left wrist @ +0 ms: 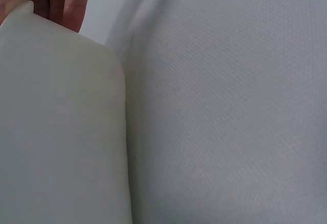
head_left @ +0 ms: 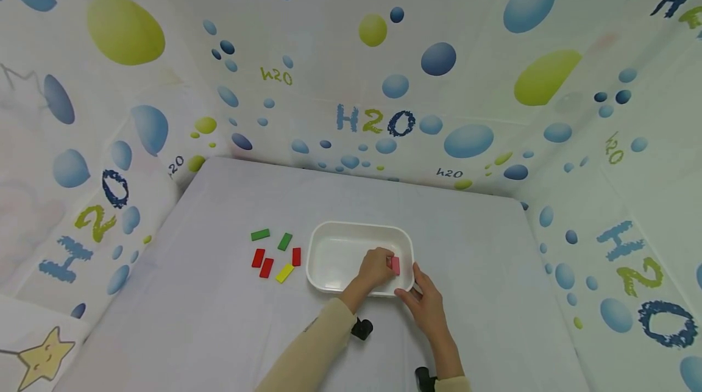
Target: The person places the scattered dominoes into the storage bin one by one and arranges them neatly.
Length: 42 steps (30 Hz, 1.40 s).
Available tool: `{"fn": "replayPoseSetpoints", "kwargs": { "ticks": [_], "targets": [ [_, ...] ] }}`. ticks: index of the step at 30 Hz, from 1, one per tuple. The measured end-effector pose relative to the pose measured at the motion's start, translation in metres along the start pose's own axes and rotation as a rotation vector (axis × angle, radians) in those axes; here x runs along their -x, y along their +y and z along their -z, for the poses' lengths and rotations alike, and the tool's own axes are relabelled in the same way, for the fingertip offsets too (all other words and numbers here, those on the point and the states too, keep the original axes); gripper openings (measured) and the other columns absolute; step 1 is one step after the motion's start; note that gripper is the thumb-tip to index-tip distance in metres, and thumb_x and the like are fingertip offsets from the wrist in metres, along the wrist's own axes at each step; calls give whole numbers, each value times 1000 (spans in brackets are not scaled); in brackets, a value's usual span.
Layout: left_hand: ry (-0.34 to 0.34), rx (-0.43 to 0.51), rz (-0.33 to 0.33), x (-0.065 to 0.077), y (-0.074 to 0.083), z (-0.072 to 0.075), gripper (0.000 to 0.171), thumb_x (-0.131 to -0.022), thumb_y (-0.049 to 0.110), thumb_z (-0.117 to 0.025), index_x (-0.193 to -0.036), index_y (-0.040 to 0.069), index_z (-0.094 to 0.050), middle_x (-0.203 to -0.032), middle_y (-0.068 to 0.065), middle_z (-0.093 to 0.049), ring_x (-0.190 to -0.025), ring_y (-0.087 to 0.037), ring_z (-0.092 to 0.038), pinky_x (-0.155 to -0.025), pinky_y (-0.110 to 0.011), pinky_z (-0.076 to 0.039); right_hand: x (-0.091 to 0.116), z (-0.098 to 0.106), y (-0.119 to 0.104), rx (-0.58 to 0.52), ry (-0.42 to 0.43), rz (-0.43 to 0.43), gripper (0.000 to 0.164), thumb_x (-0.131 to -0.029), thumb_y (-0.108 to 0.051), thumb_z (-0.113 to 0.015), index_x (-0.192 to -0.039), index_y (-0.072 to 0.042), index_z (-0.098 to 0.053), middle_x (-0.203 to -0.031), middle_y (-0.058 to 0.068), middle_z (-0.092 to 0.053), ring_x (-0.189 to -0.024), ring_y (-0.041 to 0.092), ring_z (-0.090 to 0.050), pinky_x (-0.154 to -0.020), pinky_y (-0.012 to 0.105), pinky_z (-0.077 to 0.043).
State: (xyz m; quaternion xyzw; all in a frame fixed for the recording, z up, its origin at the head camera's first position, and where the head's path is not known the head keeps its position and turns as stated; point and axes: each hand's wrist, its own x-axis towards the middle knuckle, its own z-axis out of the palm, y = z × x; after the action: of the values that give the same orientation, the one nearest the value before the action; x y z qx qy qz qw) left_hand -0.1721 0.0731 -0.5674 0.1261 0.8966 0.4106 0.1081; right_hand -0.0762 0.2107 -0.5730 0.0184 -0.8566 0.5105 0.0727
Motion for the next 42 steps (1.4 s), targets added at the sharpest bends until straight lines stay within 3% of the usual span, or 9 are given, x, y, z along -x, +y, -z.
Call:
{"fn": "replayPoseSetpoints", "kwargs": {
  "ticks": [4, 9, 12, 16, 20, 26, 31, 37, 42],
  "targets": [
    [-5, -21, -21, 2, 2, 1, 12, -70, -3, -74, -75, 1, -63, -56, 6, -37, -52, -8, -33, -48, -20, -26, 0, 0, 1, -5, -3, 17, 80, -80, -9, -77, -145, 9, -35, -140, 31, -47, -127, 46, -51, -91, 38, -51],
    [-5, -57, -52, 2, 2, 1, 39, -69, -3, -73, -60, 13, -38, -54, 7, -31, -51, -7, -29, -47, -20, -23, 0, 0, 2, -6, -6, 33, 79, -81, -9, -77, -145, 10, -35, -140, 31, -46, -126, 46, -51, -90, 38, -51],
    [-4, -66, -59, 1, 1, 2, 38, -69, -2, -73, -61, 12, -39, -55, 7, -32, -51, -7, -30, -47, -20, -23, 0, 0, 2, 4, -2, 36, 79, -81, -10, -77, -145, 10, -35, -140, 31, -47, -126, 46, -51, -90, 38, -51],
    [24, -79, -75, 0, 1, 3, 13, -69, -1, -73, -75, 1, -61, -59, 5, -40, -55, -8, -35, -50, -20, -28, -1, 0, 2, 20, 4, 37, 79, -81, -10, -77, -145, 10, -36, -139, 31, -47, -125, 47, -52, -89, 38, -51],
    [78, -72, -95, 1, 4, 5, 42, -70, -2, -72, -112, -3, -70, -70, -1, -55, -65, -9, -43, -59, -21, -37, 0, 1, 1, 13, 5, 21, 79, -80, -10, -77, -145, 9, -36, -139, 31, -48, -125, 46, -52, -90, 39, -51],
    [128, -1, -131, 7, 9, 16, 51, -75, 0, -72, -125, -2, -64, -84, -7, -65, -69, -11, -55, -61, -20, -43, 0, 2, -1, -10, -10, -15, 80, -81, -10, -77, -146, 9, -35, -141, 30, -46, -128, 45, -50, -91, 38, -50],
    [206, 52, -186, 15, 12, 38, 48, -80, 8, -75, -127, 1, -64, -89, -7, -66, -71, -13, -62, -60, -18, -45, -1, 2, -3, 4, -25, -56, 81, -82, -13, -76, -147, 7, -33, -144, 28, -44, -131, 43, -48, -94, 36, -49],
    [341, 97, -249, 32, 8, 83, 47, -81, 10, -77, -125, 0, -64, -90, -9, -66, -74, -17, -66, -64, -22, -51, -1, 3, -2, 29, -23, -69, 82, -82, -15, -76, -148, 6, -33, -144, 27, -44, -131, 43, -48, -94, 36, -49],
    [448, 106, -204, 53, -5, 125, 46, -80, 6, -77, -124, 0, -64, -95, -13, -67, -79, -23, -67, -70, -32, -57, 0, 3, -1, 40, -24, -67, 82, -82, -17, -76, -148, 5, -33, -145, 27, -44, -131, 42, -48, -95, 36, -49]
  ]
}}
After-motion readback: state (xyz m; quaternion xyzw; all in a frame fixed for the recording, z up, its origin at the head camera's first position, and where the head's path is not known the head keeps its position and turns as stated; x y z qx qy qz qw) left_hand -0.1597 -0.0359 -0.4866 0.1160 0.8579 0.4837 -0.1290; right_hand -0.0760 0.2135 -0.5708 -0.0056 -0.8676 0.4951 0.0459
